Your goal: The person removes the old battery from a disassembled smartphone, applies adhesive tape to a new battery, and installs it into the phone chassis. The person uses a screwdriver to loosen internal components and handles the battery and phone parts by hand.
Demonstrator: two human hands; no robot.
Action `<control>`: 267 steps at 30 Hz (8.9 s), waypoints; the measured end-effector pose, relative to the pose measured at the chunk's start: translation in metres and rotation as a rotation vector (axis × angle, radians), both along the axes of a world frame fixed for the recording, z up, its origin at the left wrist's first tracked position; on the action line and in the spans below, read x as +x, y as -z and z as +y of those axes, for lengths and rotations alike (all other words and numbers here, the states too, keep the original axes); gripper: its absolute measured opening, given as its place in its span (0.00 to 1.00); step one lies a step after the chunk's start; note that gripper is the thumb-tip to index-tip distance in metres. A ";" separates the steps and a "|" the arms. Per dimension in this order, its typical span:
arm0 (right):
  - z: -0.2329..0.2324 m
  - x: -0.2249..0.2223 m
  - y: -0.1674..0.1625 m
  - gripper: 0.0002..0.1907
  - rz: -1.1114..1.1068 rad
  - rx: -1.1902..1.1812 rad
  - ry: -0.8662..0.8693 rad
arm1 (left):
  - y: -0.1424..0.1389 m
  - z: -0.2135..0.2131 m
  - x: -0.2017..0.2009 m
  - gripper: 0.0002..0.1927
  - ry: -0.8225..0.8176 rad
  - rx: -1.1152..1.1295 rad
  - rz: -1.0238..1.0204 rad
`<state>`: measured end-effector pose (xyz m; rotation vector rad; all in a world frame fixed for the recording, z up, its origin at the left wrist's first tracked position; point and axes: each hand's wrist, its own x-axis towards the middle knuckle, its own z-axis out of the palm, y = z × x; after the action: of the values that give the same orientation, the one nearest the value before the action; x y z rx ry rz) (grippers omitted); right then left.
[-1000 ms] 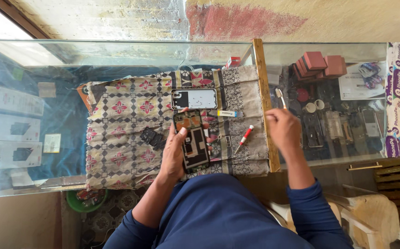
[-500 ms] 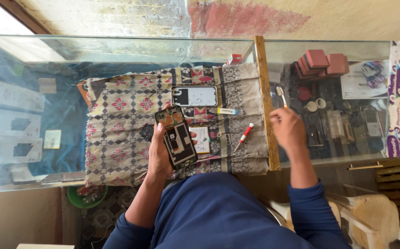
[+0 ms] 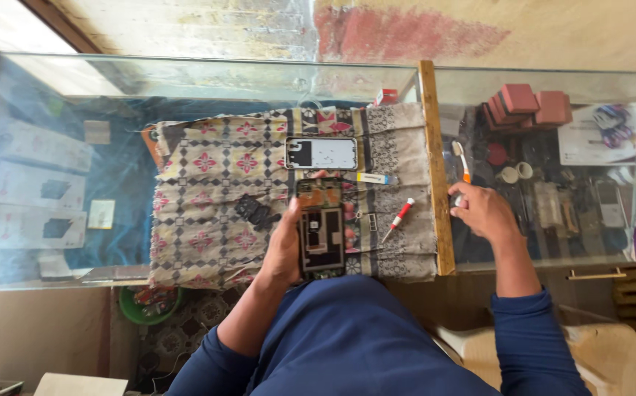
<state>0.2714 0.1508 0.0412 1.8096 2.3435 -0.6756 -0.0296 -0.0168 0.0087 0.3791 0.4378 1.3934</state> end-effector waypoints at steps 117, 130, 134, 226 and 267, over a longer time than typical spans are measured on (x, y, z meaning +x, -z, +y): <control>-0.076 -0.107 -0.082 0.17 0.895 0.878 -0.920 | -0.072 -0.012 0.022 0.35 -0.055 0.170 -0.190; -0.073 -0.112 -0.092 0.11 0.852 0.886 -0.982 | -0.074 -0.013 0.021 0.34 -0.069 0.131 -0.215; -0.071 -0.112 -0.096 0.10 0.663 0.979 -1.069 | -0.071 -0.011 0.021 0.34 -0.135 0.081 -0.083; -0.081 -0.160 0.007 0.05 1.316 0.002 -0.004 | 0.004 0.019 0.036 0.39 -0.500 0.206 0.020; -0.058 -0.130 -0.102 0.05 0.951 0.404 -0.462 | -0.027 -0.005 0.038 0.35 0.136 -0.040 -0.313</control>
<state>0.1409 0.0926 0.1434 1.0214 3.5477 -1.2432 0.0085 -0.0218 0.0357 0.1503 0.1790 1.2823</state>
